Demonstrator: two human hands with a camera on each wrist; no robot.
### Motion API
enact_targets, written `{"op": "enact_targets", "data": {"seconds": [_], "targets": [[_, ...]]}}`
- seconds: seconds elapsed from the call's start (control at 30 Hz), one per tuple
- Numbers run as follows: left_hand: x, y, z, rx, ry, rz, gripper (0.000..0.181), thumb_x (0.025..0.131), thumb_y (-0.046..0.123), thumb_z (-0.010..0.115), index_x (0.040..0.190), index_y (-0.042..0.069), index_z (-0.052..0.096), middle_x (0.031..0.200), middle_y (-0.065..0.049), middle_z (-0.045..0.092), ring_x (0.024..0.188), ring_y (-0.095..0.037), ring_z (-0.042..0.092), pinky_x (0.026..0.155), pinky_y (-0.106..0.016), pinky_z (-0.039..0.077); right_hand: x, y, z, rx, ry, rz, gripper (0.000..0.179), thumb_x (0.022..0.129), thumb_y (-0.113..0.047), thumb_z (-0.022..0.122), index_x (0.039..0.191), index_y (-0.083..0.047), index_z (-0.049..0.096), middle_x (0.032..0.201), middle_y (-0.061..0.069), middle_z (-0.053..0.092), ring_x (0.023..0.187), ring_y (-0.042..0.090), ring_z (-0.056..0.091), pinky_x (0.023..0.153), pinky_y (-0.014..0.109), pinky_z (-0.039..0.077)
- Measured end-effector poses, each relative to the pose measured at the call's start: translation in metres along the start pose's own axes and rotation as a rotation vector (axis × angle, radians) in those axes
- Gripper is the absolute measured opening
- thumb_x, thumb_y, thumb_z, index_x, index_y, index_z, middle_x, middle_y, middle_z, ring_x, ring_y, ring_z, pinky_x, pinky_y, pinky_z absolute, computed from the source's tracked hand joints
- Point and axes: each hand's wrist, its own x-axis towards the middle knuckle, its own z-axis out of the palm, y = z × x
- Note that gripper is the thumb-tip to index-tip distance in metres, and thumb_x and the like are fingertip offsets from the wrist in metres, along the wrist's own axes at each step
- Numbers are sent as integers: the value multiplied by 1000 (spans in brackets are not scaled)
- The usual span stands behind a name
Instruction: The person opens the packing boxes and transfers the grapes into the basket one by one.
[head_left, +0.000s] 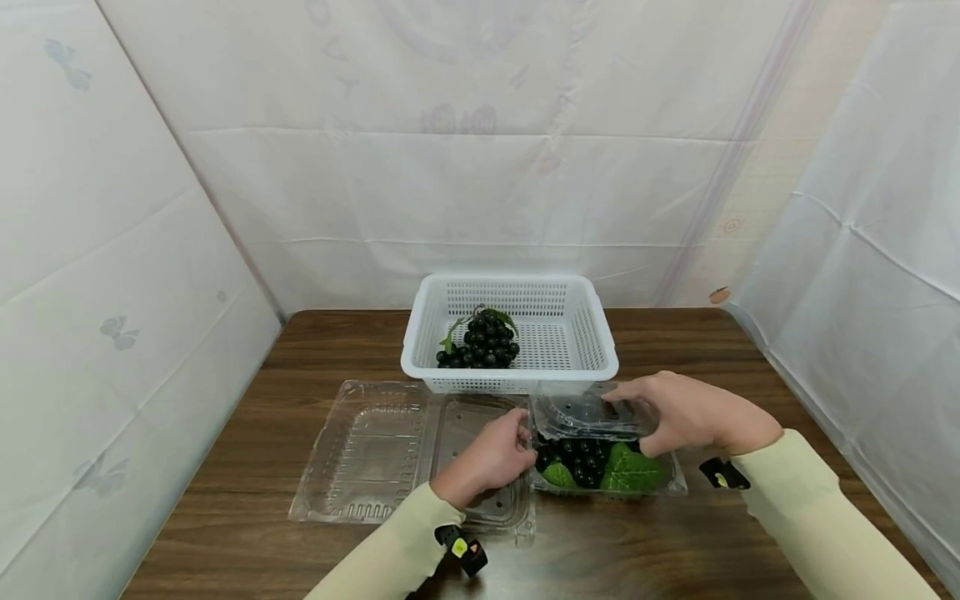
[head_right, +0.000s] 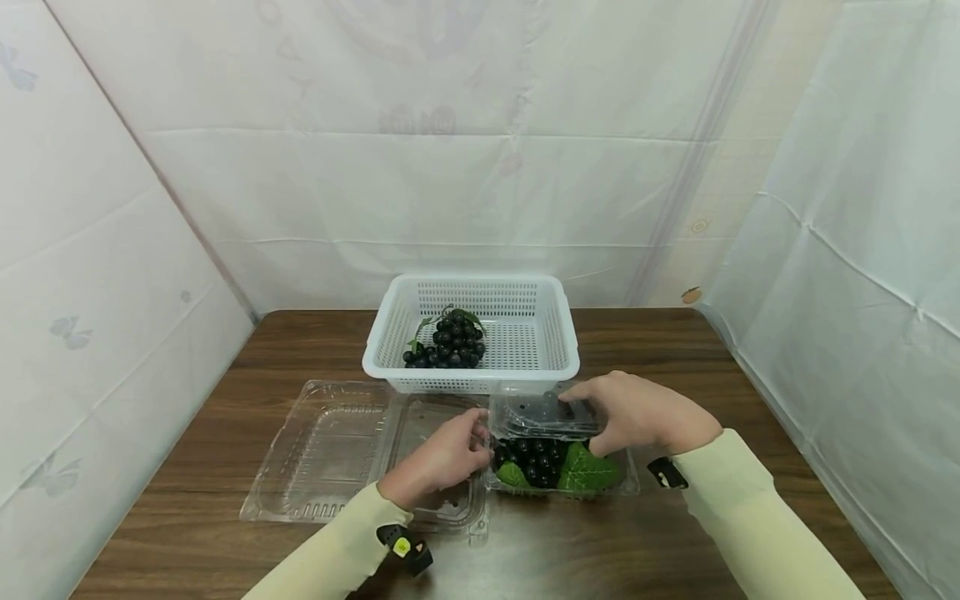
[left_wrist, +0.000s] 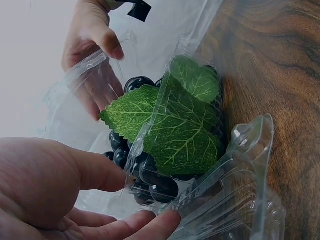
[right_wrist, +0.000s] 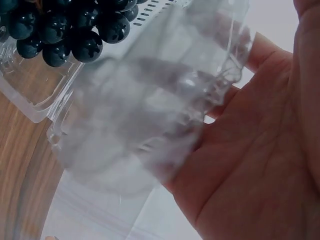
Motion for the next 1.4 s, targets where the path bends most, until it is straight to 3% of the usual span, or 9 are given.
{"op": "enact_targets", "data": {"seconds": [0.2, 0.3, 0.53, 0.7, 0.77, 0.93, 1.0, 1.17, 1.4], "targets": [[0, 0, 0, 2, 5, -1, 65, 97, 7, 65, 155, 1, 36, 121, -11, 63, 85, -15, 60, 68, -36, 43, 0, 2, 0, -2, -4, 6, 71, 76, -8, 69, 145, -17, 58, 59, -10, 32, 48, 2, 22, 52, 22, 30], [0, -1, 0, 3, 5, 4, 65, 97, 7, 65, 155, 0, 37, 123, -12, 63, 86, -16, 61, 68, -37, 43, -1, 2, -2, 15, 9, 9, 70, 77, -9, 69, 145, -18, 58, 82, -10, 61, 50, 2, 27, 54, 23, 34], [0, -2, 0, 1, -5, 4, 65, 97, 8, 66, 154, -1, 37, 122, -11, 64, 91, -16, 64, 71, -38, 46, -4, 3, -8, 91, 46, -15, 68, 80, -8, 70, 146, -23, 59, 94, -6, 66, 47, 0, 26, 53, 22, 39], [-1, 2, 1, 4, 1, 2, 65, 97, 7, 66, 154, -2, 37, 122, -11, 64, 93, -17, 64, 73, -38, 48, -4, 6, -11, 109, 48, -63, 65, 82, -7, 70, 144, -21, 59, 128, -4, 69, 46, -1, 24, 53, 22, 38], [-2, 2, 1, 11, 5, 3, 65, 97, 8, 66, 154, -2, 37, 122, -10, 64, 92, -15, 63, 73, -37, 48, -6, 6, -11, 110, 50, -58, 65, 82, -7, 70, 144, -24, 60, 110, -4, 71, 47, -2, 24, 53, 22, 38], [-4, 4, 1, 23, -3, 11, 63, 98, 9, 66, 153, -2, 38, 117, -7, 63, 89, -14, 58, 75, -37, 44, -11, 6, -13, 109, 60, -38, 61, 83, -10, 73, 140, -29, 62, 111, -5, 70, 49, -1, 31, 56, 22, 42], [-5, 5, 1, 38, -3, 21, 63, 98, 10, 67, 153, -2, 39, 117, -6, 63, 90, -15, 57, 78, -39, 45, -14, 7, -13, 90, 77, -43, 59, 83, -11, 74, 138, -28, 64, 129, -7, 68, 59, 0, 43, 62, 23, 44], [-6, 8, 5, 127, 8, 55, 64, 97, 15, 69, 152, -2, 41, 123, -9, 68, 101, -22, 65, 89, -44, 53, -21, 14, -13, 31, 131, -68, 55, 82, -10, 73, 133, -30, 67, 131, -9, 68, 93, 3, 57, 73, 24, 46], [-8, 16, 13, 176, 15, 51, 63, 96, 17, 72, 150, -1, 43, 127, -12, 68, 120, -32, 63, 98, -49, 53, -33, 23, -17, 20, 165, -75, 56, 81, -6, 71, 130, -33, 68, 129, -7, 70, 73, 0, 53, 68, 23, 44]]}}
